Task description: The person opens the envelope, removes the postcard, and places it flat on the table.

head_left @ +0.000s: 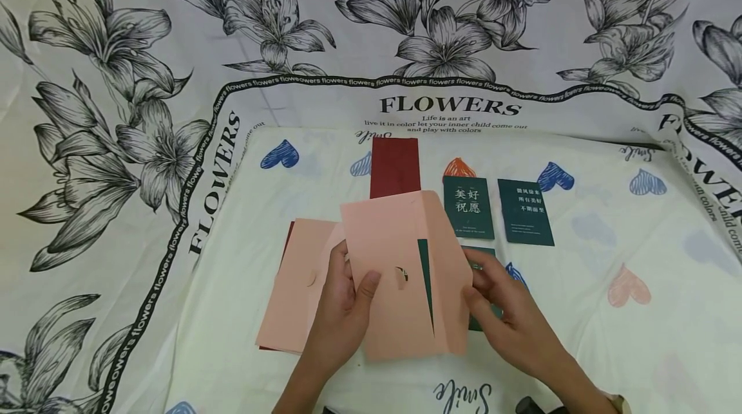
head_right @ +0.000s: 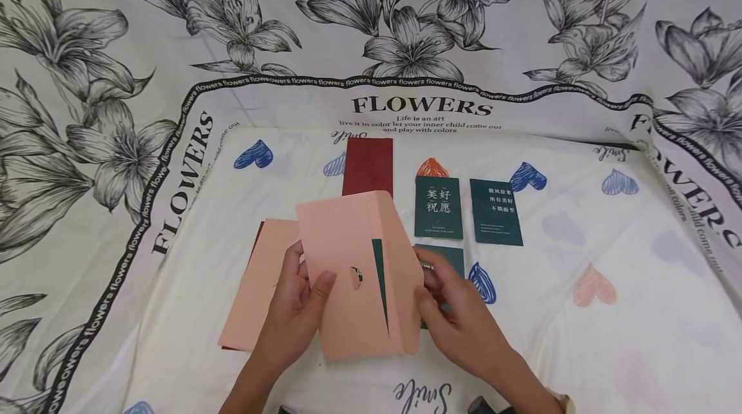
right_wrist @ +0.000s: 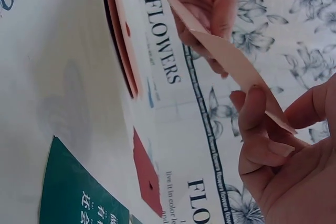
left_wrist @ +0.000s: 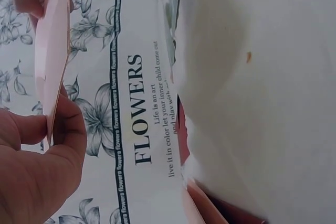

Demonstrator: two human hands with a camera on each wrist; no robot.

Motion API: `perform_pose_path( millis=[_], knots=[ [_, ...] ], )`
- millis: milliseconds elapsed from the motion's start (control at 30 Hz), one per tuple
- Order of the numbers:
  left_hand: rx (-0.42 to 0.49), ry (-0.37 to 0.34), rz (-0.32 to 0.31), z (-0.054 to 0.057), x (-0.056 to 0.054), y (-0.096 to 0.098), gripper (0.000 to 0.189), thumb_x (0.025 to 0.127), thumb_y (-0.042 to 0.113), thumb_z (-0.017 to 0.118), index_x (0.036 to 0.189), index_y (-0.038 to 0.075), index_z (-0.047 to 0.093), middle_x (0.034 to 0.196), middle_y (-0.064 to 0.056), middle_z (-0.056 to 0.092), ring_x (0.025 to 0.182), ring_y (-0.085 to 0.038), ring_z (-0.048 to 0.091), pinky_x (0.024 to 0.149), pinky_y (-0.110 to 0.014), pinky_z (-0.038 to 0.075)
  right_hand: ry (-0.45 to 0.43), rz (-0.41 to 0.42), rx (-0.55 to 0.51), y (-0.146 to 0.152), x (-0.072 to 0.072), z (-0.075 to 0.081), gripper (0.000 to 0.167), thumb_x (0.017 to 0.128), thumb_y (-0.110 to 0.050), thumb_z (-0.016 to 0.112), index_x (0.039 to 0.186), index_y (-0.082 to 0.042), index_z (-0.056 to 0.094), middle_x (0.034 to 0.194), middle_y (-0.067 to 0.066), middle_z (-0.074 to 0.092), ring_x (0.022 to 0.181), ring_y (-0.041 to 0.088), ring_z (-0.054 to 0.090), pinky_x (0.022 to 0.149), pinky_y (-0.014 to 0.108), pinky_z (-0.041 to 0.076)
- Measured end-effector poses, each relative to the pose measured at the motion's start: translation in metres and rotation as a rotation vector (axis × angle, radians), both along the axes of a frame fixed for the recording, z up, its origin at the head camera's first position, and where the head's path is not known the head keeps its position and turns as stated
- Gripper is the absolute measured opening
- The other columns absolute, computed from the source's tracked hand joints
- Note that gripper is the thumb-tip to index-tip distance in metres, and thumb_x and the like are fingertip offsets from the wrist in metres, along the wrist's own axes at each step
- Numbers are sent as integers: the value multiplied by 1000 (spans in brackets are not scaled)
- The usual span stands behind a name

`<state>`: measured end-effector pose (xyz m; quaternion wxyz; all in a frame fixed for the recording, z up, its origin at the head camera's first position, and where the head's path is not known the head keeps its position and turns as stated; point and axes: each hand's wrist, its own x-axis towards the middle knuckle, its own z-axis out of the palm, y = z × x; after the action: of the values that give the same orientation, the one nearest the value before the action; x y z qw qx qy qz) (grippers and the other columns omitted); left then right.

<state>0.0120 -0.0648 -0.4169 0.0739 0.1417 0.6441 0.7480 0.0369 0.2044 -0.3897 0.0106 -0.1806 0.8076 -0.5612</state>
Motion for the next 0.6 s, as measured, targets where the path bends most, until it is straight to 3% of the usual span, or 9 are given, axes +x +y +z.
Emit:
perform_pose_path(
  millis=[133,333,467,600],
  knots=[
    [23,-17,-26,-1,-1,-1,48,113,11,49,156,16,27,141,-14,61,119,-31,68,92,-36,60,-28,-6,-48,1,-1,-2,55,108,6,49,158,-13,37,116,4,77,87,20,75,82,29,61],
    [69,-60,-70,0,-4,-2,48,113,11,49,156,16,27,140,-17,61,114,-32,70,89,-36,60,-97,34,-223,3,-3,-4,63,107,12,45,159,-8,18,103,10,75,83,26,72,75,36,64],
    [68,-57,-68,1,-4,-2,48,113,10,48,156,16,27,140,-17,61,115,-33,70,90,-38,60,-116,44,-251,3,-2,-4,41,108,11,43,145,-3,33,107,10,74,82,25,71,70,35,62],
    [78,-58,-41,3,-2,1,48,113,10,49,156,17,28,140,-18,61,118,-34,68,92,-39,60,-95,11,-206,0,-2,-5,30,109,8,45,135,-4,54,124,8,70,95,21,72,74,32,63]
  ],
)
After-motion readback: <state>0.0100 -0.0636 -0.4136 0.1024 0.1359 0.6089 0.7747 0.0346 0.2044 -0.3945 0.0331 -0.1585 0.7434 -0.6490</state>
